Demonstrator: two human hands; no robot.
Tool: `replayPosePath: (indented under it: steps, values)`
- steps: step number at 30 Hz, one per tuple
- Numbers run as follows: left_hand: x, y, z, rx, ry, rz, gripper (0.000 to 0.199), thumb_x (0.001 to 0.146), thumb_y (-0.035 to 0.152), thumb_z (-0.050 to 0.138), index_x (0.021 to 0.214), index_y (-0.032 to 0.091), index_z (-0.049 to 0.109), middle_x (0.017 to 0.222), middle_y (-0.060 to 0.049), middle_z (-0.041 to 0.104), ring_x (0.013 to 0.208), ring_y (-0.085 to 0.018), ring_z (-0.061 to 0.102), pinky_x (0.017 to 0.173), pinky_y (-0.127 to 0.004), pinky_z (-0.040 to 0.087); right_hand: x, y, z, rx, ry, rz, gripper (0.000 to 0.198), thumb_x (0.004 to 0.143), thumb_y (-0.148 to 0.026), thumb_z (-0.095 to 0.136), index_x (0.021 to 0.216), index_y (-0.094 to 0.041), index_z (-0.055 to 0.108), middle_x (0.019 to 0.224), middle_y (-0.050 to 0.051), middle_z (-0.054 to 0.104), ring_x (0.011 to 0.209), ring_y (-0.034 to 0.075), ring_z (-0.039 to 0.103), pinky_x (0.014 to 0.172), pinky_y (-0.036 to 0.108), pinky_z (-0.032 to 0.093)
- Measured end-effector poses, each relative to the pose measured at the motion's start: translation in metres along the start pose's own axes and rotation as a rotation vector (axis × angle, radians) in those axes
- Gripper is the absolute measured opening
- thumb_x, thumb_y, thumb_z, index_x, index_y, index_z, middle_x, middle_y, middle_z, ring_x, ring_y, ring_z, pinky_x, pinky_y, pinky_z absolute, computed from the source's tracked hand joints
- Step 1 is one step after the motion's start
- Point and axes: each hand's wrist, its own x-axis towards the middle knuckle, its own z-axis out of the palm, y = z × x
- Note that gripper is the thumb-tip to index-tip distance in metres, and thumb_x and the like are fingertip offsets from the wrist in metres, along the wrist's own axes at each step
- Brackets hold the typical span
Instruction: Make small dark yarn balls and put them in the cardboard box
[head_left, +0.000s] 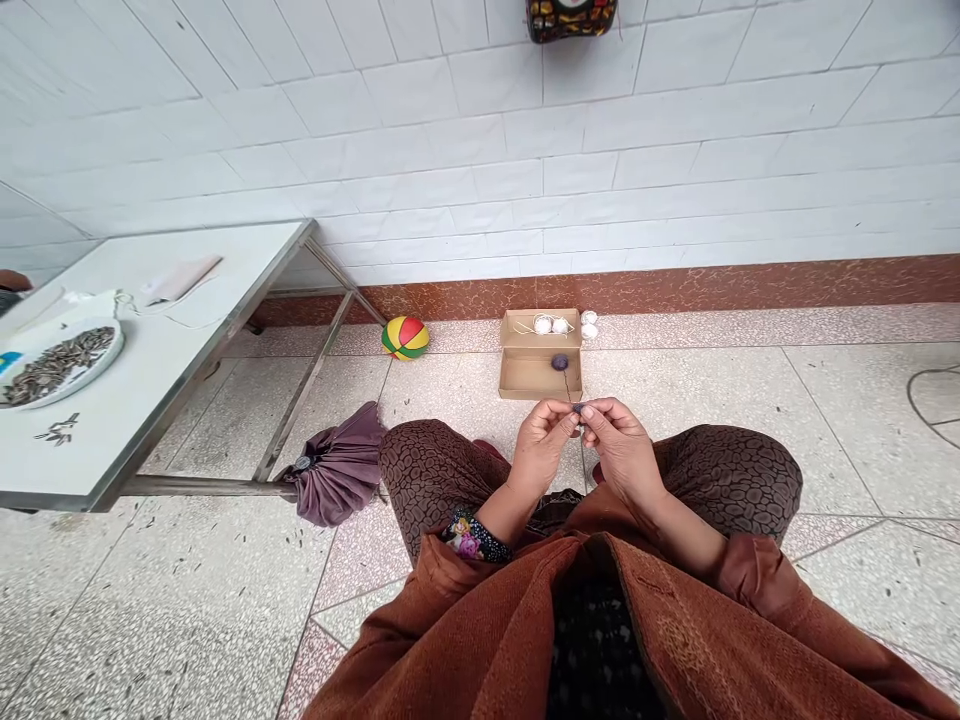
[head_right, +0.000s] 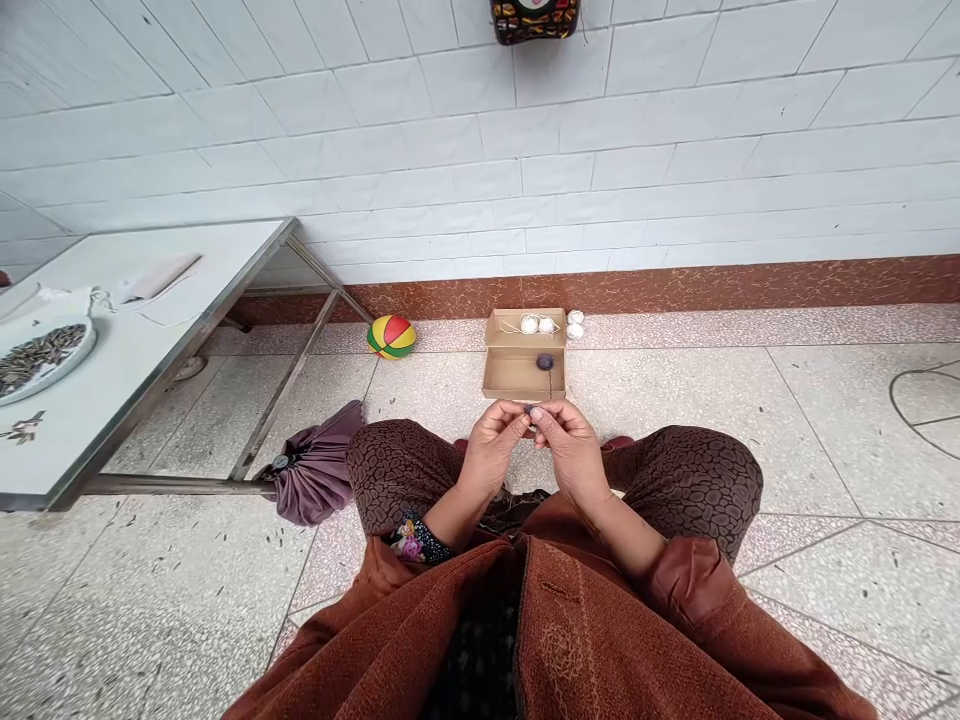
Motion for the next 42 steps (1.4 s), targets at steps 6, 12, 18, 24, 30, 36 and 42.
replayPosePath:
  steps: [6, 12, 18, 24, 30, 36, 42]
  values:
    - [-0.001, -0.003, 0.002, 0.047, 0.203, 0.092, 0.029, 0.075, 0.04, 0.083, 0.082, 0.018, 0.065, 0.079, 0.0, 0.067, 0.075, -0.012, 0.06, 0.075, -0.026, 0.048, -0.002, 0.009, 0.004, 0.021, -0.034, 0.05, 0.035, 0.077, -0.054, 0.081, 0.093, -0.025, 0.073, 0.072, -0.001, 0.064, 0.066, 0.015, 0.056, 0.066, 0.032, 0.048]
    - [-0.001, -0.006, 0.001, 0.03, 0.246, 0.075, 0.027, 0.076, 0.041, 0.081, 0.082, 0.018, 0.069, 0.081, -0.001, 0.07, 0.072, -0.012, 0.06, 0.072, -0.028, 0.05, -0.002, 0.014, 0.01, 0.034, -0.032, 0.045, 0.035, 0.075, -0.05, 0.083, 0.09, -0.026, 0.064, 0.076, -0.003, 0.062, 0.063, 0.013, 0.055, 0.061, 0.029, 0.048]
    - [-0.008, 0.001, -0.001, -0.037, 0.164, 0.09, 0.026, 0.077, 0.04, 0.082, 0.091, 0.018, 0.074, 0.092, -0.004, 0.074, 0.085, -0.015, 0.066, 0.082, -0.03, 0.052, -0.001, 0.013, 0.01, 0.068, -0.003, 0.071, 0.044, 0.069, -0.049, 0.088, 0.091, -0.026, 0.058, 0.072, -0.006, 0.055, 0.06, 0.011, 0.052, 0.055, 0.025, 0.043]
    - [-0.008, 0.005, -0.003, -0.129, 0.106, 0.012, 0.031, 0.068, 0.033, 0.088, 0.087, 0.018, 0.068, 0.085, -0.001, 0.07, 0.08, -0.012, 0.063, 0.082, -0.028, 0.051, 0.001, 0.007, 0.008, 0.039, -0.052, 0.08, 0.035, 0.073, -0.049, 0.084, 0.091, -0.026, 0.064, 0.074, -0.004, 0.056, 0.058, 0.01, 0.046, 0.052, 0.025, 0.038]
    - [-0.007, 0.008, -0.009, -0.123, 0.079, -0.032, 0.039, 0.068, 0.029, 0.087, 0.098, 0.019, 0.063, 0.084, 0.001, 0.069, 0.076, -0.011, 0.061, 0.077, -0.026, 0.048, 0.007, 0.011, 0.002, -0.074, -0.114, 0.08, 0.035, 0.073, -0.051, 0.084, 0.092, -0.025, 0.071, 0.077, -0.002, 0.061, 0.058, 0.01, 0.045, 0.054, 0.027, 0.038]
    - [-0.008, 0.009, -0.008, -0.164, 0.064, -0.096, 0.038, 0.07, 0.038, 0.087, 0.096, 0.017, 0.071, 0.087, -0.001, 0.069, 0.079, -0.011, 0.06, 0.077, -0.027, 0.047, 0.007, 0.008, -0.003, -0.352, -0.091, -0.151, 0.02, 0.079, -0.043, 0.079, 0.086, -0.026, 0.071, 0.077, 0.0, 0.062, 0.066, 0.016, 0.053, 0.063, 0.031, 0.043]
    - [-0.005, 0.007, -0.014, -0.03, 0.124, -0.084, 0.029, 0.07, 0.038, 0.086, 0.081, 0.017, 0.071, 0.075, 0.001, 0.067, 0.065, -0.008, 0.052, 0.062, -0.023, 0.04, 0.005, 0.003, -0.005, -0.635, -0.158, -0.35, 0.002, 0.081, -0.027, 0.074, 0.084, -0.028, 0.073, 0.083, 0.003, 0.062, 0.068, 0.019, 0.054, 0.066, 0.036, 0.047]
